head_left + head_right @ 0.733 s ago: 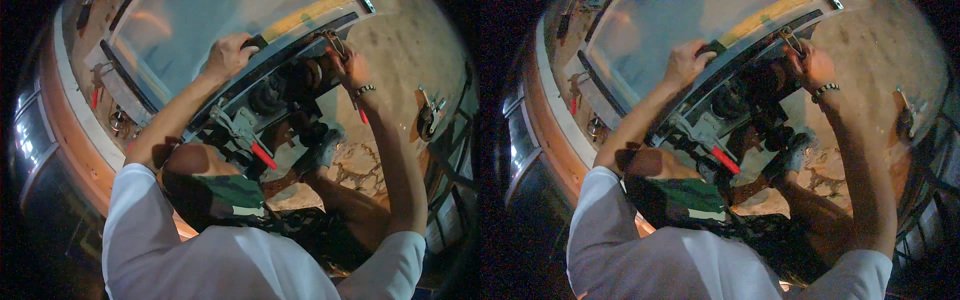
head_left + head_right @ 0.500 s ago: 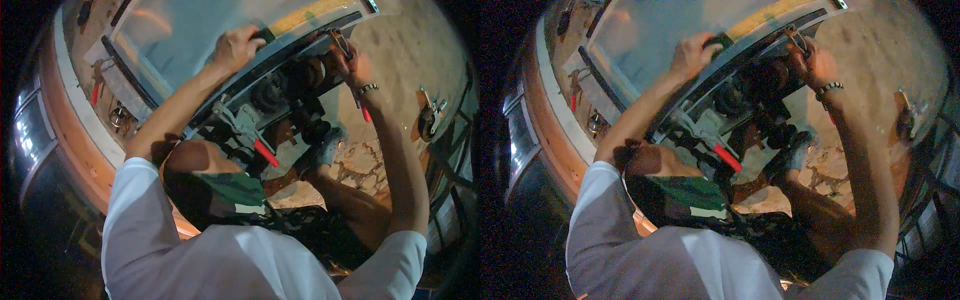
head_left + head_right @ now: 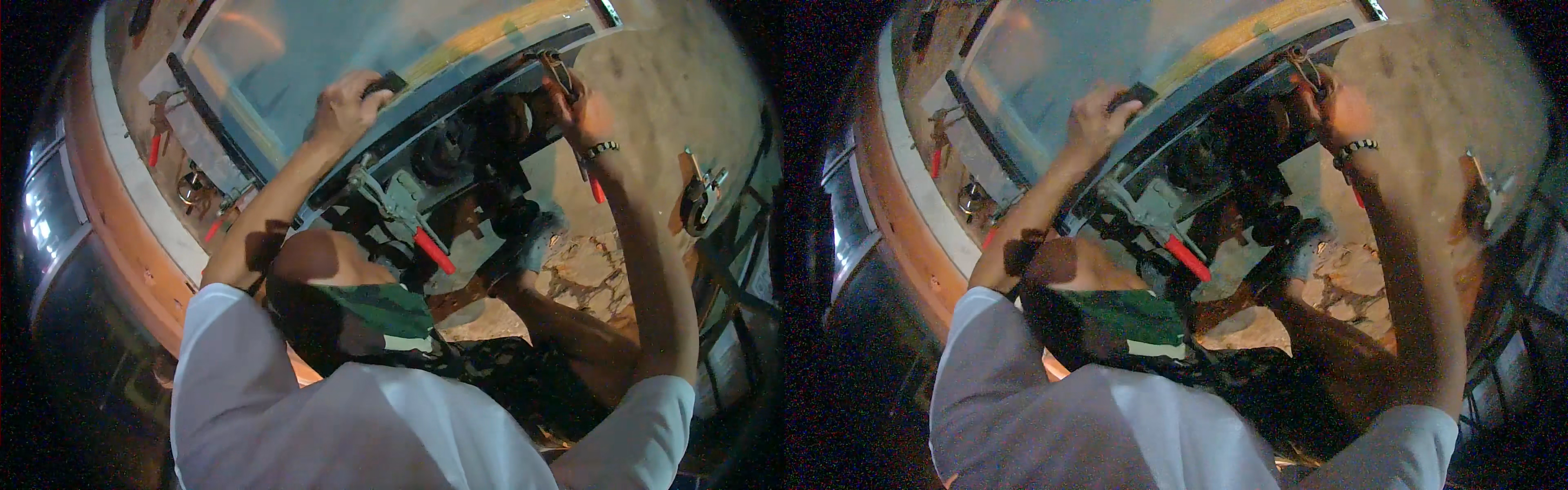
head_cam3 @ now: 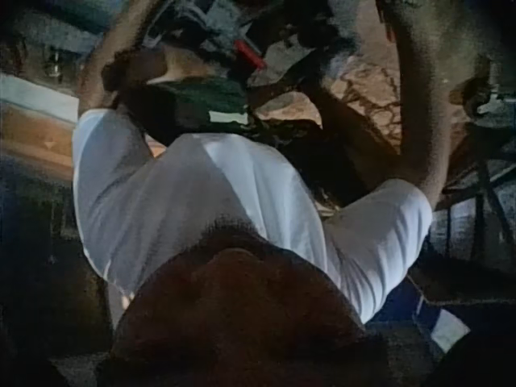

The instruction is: The person applies liquid adhesive from a bottle onto the edges of a screen printing frame and spreads it along the mesh borders using a small scraper.

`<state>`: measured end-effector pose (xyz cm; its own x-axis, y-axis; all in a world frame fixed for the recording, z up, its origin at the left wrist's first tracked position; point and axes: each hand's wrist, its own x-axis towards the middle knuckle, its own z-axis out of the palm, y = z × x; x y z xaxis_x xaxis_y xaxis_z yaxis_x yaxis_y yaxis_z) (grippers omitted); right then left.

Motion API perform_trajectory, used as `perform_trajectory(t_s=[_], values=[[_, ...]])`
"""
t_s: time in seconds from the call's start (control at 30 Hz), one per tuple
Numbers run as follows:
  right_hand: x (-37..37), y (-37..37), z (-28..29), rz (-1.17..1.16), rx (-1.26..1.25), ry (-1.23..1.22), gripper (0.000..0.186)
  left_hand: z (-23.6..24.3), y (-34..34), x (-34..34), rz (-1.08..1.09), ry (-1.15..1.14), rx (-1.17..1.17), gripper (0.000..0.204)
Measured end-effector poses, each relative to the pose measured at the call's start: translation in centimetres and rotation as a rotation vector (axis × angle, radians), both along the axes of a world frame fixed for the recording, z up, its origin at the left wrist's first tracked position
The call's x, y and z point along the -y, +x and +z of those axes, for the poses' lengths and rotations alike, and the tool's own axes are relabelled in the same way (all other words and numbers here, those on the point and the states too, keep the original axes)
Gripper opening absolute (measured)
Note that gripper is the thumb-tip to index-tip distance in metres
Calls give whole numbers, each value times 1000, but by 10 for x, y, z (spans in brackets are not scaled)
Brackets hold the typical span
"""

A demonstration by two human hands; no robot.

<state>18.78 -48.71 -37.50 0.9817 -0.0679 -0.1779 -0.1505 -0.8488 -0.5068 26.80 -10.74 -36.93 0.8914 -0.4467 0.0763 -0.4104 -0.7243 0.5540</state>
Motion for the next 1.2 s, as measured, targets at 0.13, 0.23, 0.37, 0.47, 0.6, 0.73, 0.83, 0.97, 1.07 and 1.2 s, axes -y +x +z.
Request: perform_trajectory(t_s=[0.13,0.23,0.37,0.47,0.6,0.73,0.83,0.97,1.07,1.2], values=[[4,4,3,13,-84,-70,45,10,12,55,-96,-97,-47,29],[13,-6,-16,2,102,-126,45,-17,34,90,-158,-155,-13,27],[-9,4,21,-54,-131,-125,41,-14,47,101,-126,-42,-11,32],[-10,2,15,-36,31,-57,36,-20,56,117,-108,-83,3,31],[-14,1,19,-36,-22,-31,34,-29,68,152,-217,-84,26,30],[-15,5,25,-34,10,16,30,-30,97,195,-104,-175,56,25],[-14,7,31,23,-65,-56,29,-35,106,220,-272,-129,59,25],[-16,5,31,9,-41,-43,27,-35,126,253,-220,-221,170,27],[-14,9,33,3,-82,-31,25,-32,135,270,-124,-36,152,29],[-12,7,35,48,-124,-22,25,-45,138,280,-332,-155,94,32]])
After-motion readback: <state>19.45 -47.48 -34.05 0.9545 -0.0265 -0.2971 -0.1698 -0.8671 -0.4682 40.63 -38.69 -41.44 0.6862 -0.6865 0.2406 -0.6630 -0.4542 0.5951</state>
